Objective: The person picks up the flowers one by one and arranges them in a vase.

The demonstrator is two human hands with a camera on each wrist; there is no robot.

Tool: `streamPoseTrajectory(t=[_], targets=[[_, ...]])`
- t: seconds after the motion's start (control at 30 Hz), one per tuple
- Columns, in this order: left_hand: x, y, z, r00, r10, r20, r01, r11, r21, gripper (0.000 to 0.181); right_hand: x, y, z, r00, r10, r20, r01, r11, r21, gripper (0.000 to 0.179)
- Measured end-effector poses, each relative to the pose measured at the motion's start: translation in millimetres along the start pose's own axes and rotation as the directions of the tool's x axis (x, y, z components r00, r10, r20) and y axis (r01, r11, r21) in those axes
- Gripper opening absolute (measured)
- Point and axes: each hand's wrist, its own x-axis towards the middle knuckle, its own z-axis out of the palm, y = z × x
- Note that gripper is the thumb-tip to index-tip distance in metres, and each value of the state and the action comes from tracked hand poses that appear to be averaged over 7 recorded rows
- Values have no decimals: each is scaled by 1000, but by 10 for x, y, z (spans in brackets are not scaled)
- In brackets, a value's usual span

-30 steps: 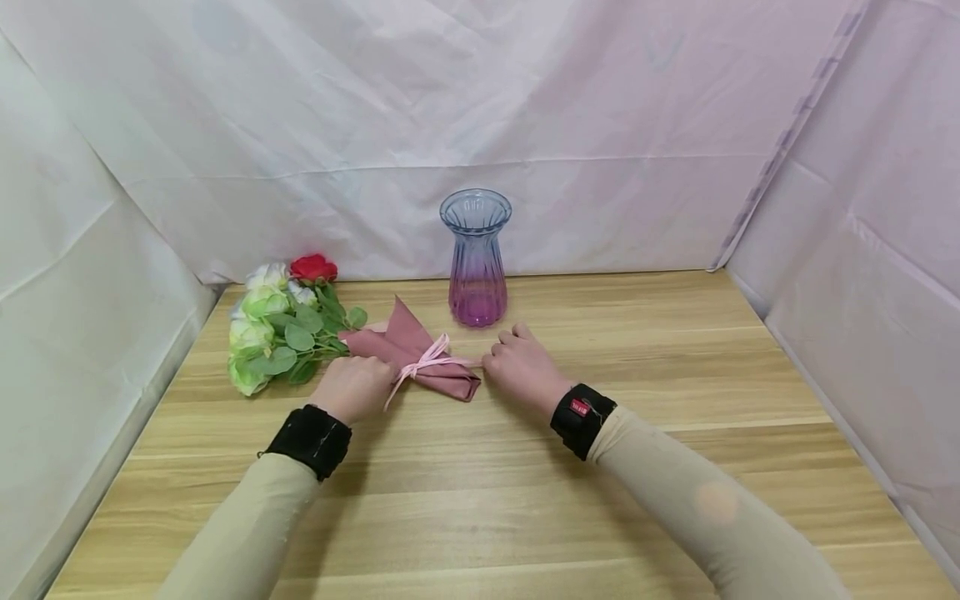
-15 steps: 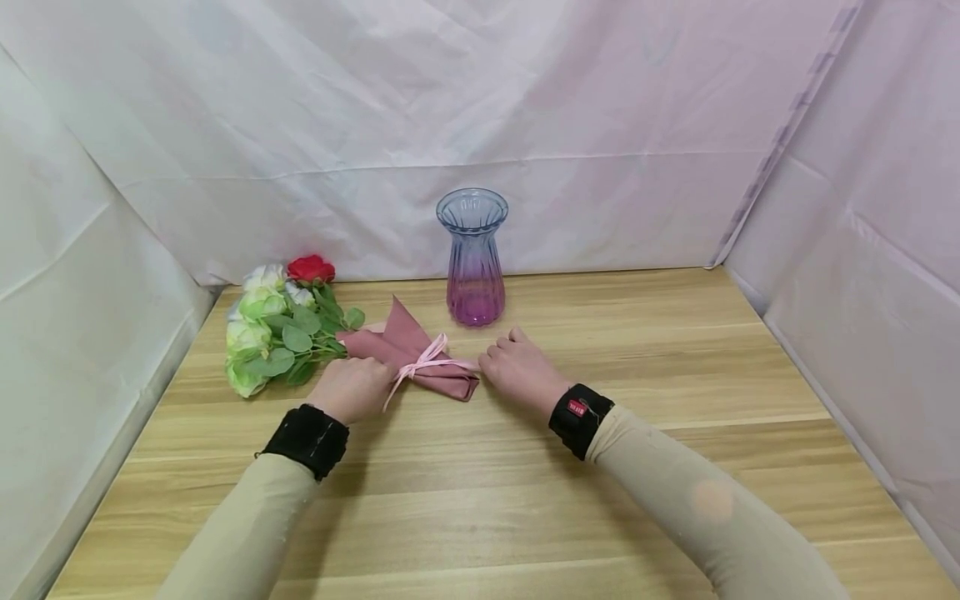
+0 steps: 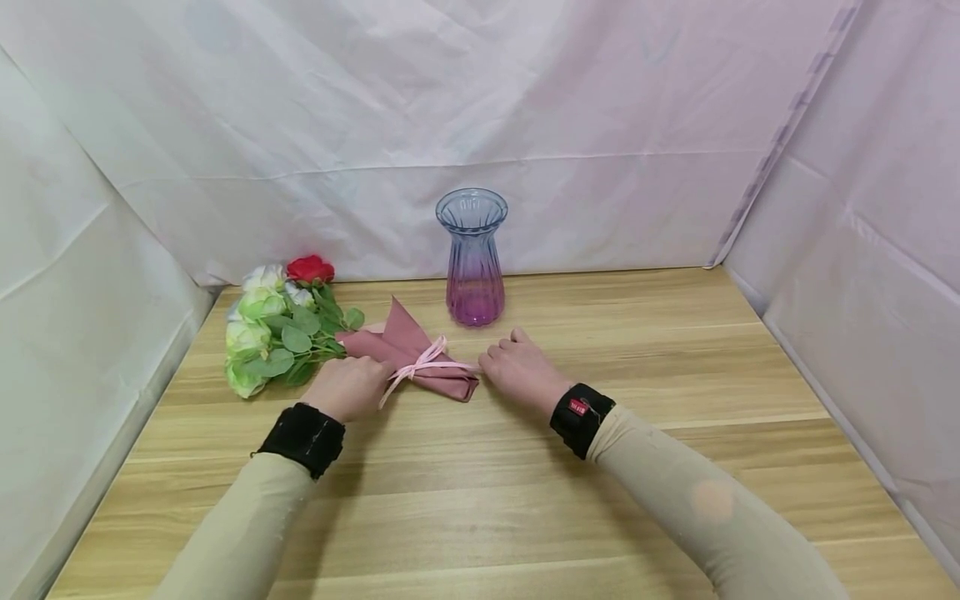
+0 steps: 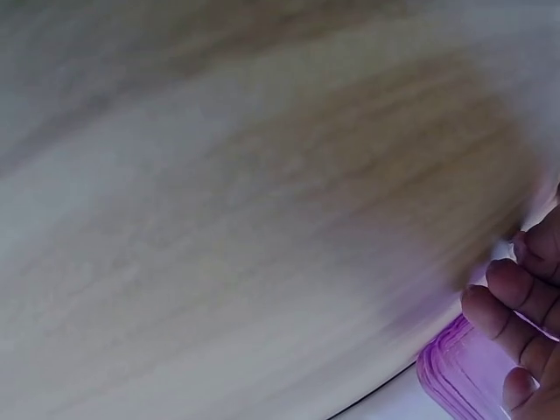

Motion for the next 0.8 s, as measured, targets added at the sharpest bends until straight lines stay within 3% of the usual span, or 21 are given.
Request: streamPoseTrajectory(t=[0.33,0.8], targets=[[-18,-29,-10,1000,-18,-4,18,1000,2,16,-11,48,-16,999,30,35,-30,999,14,7],[-90,-114,37,998,-20,-56,19,1000,-4,20,-74,140,16,998,62,-14,-62,998,27,11]])
